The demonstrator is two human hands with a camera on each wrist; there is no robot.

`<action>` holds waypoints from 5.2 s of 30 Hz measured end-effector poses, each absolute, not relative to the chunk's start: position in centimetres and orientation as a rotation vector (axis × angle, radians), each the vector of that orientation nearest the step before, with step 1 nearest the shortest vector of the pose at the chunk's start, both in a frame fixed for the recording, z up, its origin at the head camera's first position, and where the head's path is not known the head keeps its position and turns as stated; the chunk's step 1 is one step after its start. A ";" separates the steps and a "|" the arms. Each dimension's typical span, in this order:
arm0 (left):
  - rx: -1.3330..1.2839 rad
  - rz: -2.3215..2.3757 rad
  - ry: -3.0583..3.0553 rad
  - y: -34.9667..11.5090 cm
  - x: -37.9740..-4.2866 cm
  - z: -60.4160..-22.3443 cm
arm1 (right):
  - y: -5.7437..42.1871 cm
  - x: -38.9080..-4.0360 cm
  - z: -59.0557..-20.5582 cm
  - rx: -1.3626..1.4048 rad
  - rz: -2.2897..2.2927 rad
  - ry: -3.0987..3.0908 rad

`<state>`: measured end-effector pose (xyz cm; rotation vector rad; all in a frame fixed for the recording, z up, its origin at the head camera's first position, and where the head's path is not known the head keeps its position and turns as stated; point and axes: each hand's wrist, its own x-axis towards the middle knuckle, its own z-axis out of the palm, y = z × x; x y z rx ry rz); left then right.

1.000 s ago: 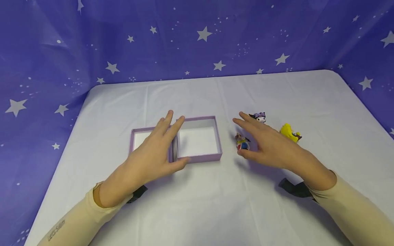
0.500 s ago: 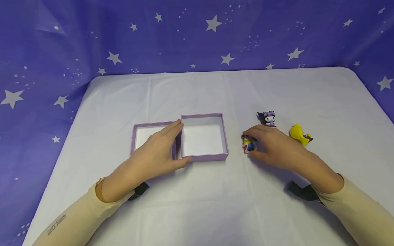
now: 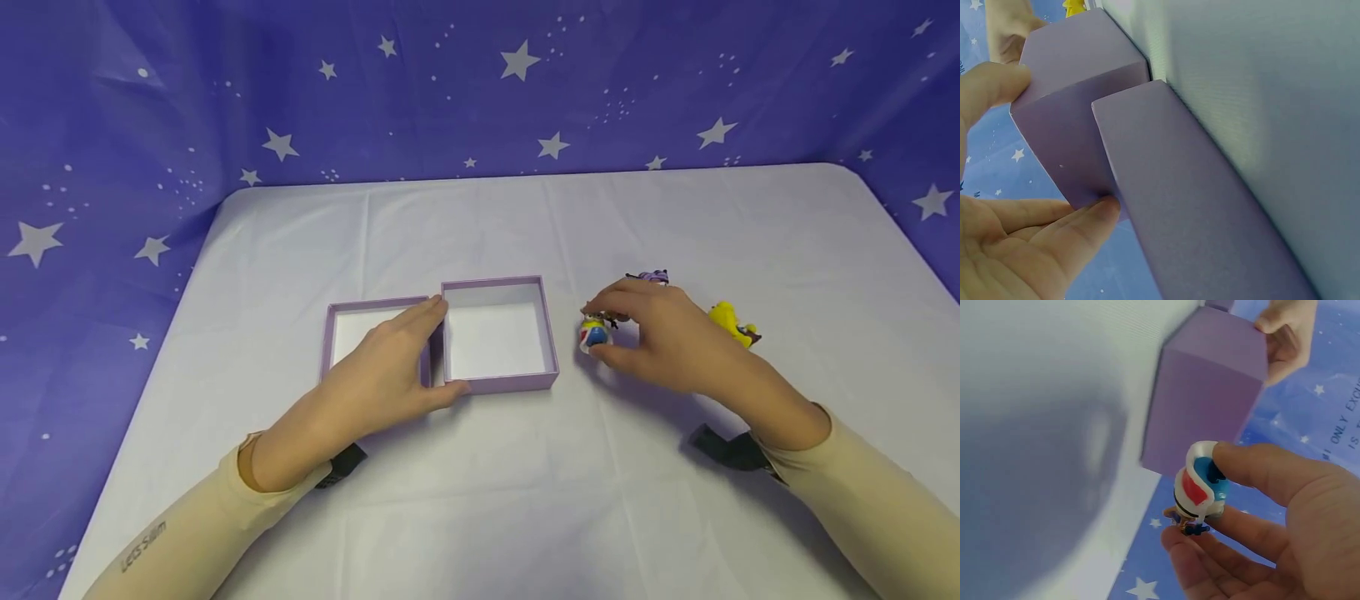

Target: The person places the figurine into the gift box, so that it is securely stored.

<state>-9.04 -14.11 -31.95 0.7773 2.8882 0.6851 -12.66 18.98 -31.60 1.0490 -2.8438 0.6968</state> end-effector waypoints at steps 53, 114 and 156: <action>0.807 0.684 2.905 -13.9 -8.6 -32.4 | 6.0 -14.8 -31.9 1.571 0.681 -2.981; 0.816 0.648 2.928 -13.8 -8.6 -32.0 | 19.8 -15.3 -29.7 0.992 0.593 -2.885; 0.843 0.648 2.943 -14.1 -8.5 -32.1 | 7.1 -14.4 -31.4 1.154 0.136 -3.021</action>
